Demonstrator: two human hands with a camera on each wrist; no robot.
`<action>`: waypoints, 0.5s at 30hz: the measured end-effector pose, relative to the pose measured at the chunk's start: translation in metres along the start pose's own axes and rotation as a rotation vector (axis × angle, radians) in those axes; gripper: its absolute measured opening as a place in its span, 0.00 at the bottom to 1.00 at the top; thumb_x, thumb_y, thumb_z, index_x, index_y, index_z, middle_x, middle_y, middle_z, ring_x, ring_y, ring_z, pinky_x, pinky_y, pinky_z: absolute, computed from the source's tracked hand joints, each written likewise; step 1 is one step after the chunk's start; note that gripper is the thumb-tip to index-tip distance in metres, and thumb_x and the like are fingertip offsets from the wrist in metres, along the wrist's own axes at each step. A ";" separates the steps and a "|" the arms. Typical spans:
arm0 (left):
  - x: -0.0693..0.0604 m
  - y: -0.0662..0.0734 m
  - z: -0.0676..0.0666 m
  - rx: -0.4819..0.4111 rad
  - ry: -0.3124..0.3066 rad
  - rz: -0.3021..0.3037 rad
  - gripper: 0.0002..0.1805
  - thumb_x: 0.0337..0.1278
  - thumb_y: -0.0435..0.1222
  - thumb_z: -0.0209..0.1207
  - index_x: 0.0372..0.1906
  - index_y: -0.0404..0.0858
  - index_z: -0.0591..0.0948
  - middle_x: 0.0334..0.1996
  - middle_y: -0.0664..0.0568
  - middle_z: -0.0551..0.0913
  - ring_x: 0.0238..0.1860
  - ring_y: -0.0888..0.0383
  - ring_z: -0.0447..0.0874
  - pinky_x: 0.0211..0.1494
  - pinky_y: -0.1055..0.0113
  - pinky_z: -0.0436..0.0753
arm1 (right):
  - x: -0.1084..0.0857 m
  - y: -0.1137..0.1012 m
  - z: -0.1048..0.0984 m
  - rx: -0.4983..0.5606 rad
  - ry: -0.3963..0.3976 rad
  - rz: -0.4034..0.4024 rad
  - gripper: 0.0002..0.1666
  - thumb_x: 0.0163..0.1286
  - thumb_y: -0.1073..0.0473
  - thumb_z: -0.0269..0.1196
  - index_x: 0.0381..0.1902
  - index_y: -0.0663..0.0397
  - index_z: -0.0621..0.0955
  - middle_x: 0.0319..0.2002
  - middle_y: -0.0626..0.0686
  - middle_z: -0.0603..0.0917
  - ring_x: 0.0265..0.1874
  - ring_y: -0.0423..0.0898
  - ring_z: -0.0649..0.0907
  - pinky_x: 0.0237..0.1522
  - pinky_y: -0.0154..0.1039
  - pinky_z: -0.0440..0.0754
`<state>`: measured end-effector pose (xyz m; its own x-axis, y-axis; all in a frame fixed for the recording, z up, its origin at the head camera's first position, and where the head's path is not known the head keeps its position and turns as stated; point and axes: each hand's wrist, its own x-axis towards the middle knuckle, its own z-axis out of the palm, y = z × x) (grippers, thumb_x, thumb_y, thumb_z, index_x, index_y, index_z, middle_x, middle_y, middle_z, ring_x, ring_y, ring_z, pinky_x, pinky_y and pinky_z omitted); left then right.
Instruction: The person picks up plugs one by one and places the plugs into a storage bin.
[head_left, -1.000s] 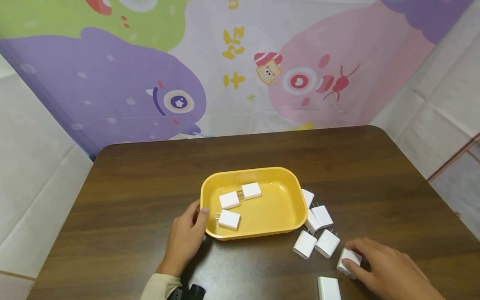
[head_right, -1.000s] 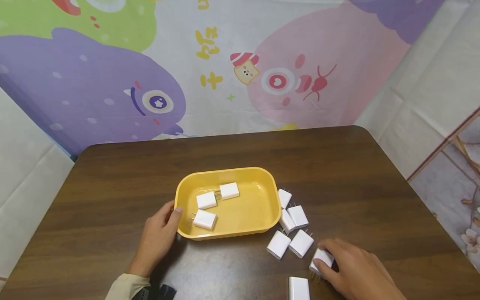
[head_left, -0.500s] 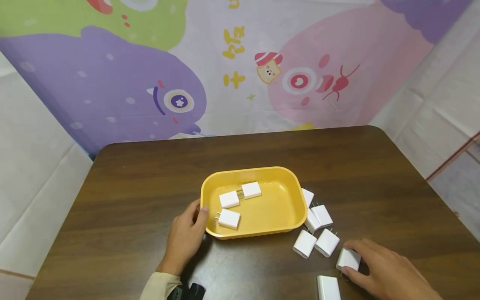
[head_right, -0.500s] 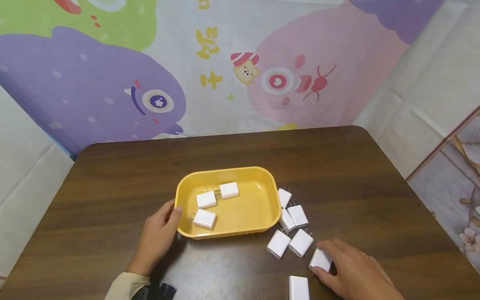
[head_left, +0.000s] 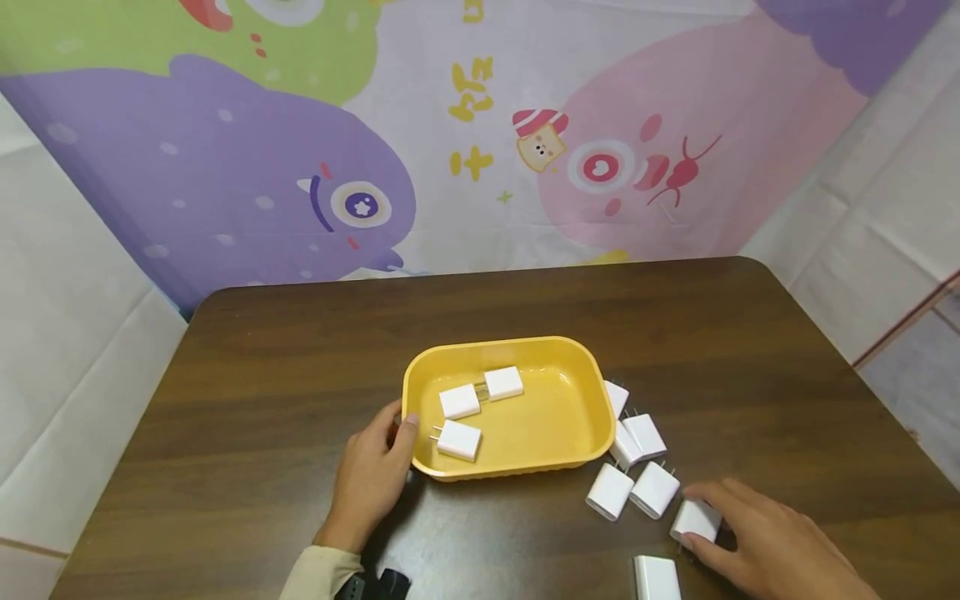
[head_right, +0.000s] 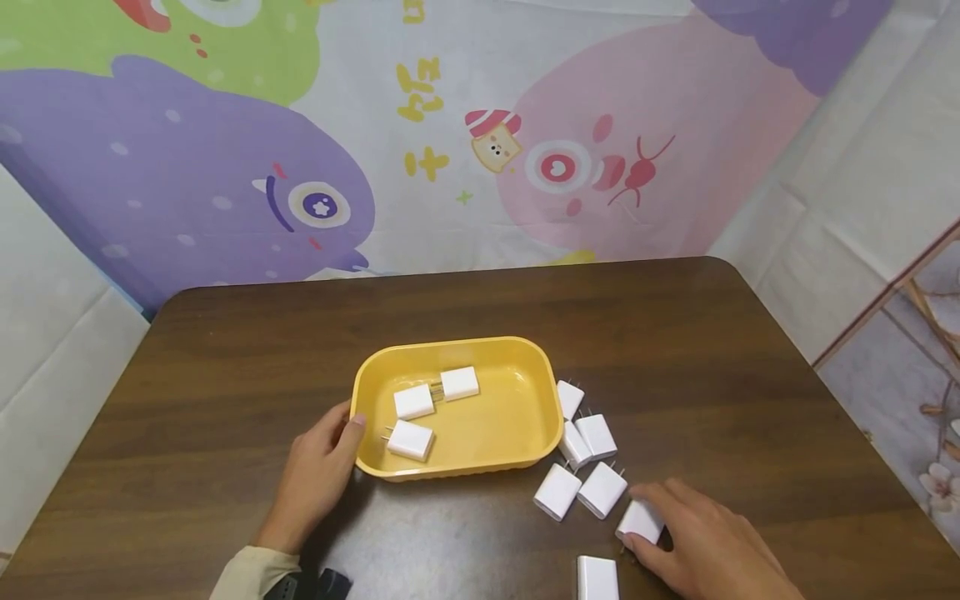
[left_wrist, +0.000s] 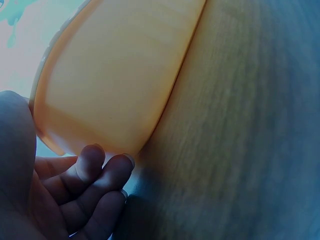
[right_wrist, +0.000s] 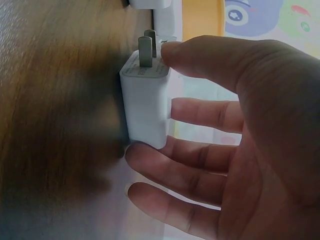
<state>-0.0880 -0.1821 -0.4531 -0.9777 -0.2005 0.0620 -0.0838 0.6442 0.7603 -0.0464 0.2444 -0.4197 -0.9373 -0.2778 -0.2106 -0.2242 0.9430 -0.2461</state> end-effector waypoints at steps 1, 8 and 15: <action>0.000 0.000 0.000 0.000 0.001 0.000 0.21 0.73 0.45 0.52 0.64 0.44 0.79 0.26 0.54 0.80 0.28 0.56 0.75 0.33 0.61 0.72 | 0.000 0.000 0.000 -0.002 0.000 0.000 0.36 0.59 0.29 0.66 0.56 0.44 0.80 0.48 0.47 0.81 0.43 0.49 0.84 0.39 0.57 0.82; 0.000 0.000 0.000 0.004 0.000 -0.007 0.21 0.73 0.46 0.52 0.64 0.44 0.79 0.27 0.54 0.80 0.28 0.56 0.75 0.34 0.61 0.72 | 0.000 0.000 0.001 -0.046 0.036 -0.046 0.33 0.62 0.29 0.65 0.56 0.41 0.82 0.44 0.43 0.80 0.36 0.44 0.82 0.36 0.52 0.83; 0.000 0.001 -0.001 0.003 -0.004 -0.016 0.21 0.73 0.46 0.52 0.64 0.44 0.79 0.26 0.54 0.80 0.27 0.57 0.75 0.33 0.61 0.72 | 0.003 0.002 -0.001 -0.050 0.000 0.015 0.34 0.59 0.29 0.67 0.55 0.43 0.83 0.45 0.47 0.82 0.37 0.47 0.83 0.38 0.56 0.82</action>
<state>-0.0876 -0.1820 -0.4521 -0.9769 -0.2081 0.0478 -0.1000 0.6434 0.7590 -0.0502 0.2453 -0.4197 -0.9405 -0.2636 -0.2144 -0.2231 0.9550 -0.1955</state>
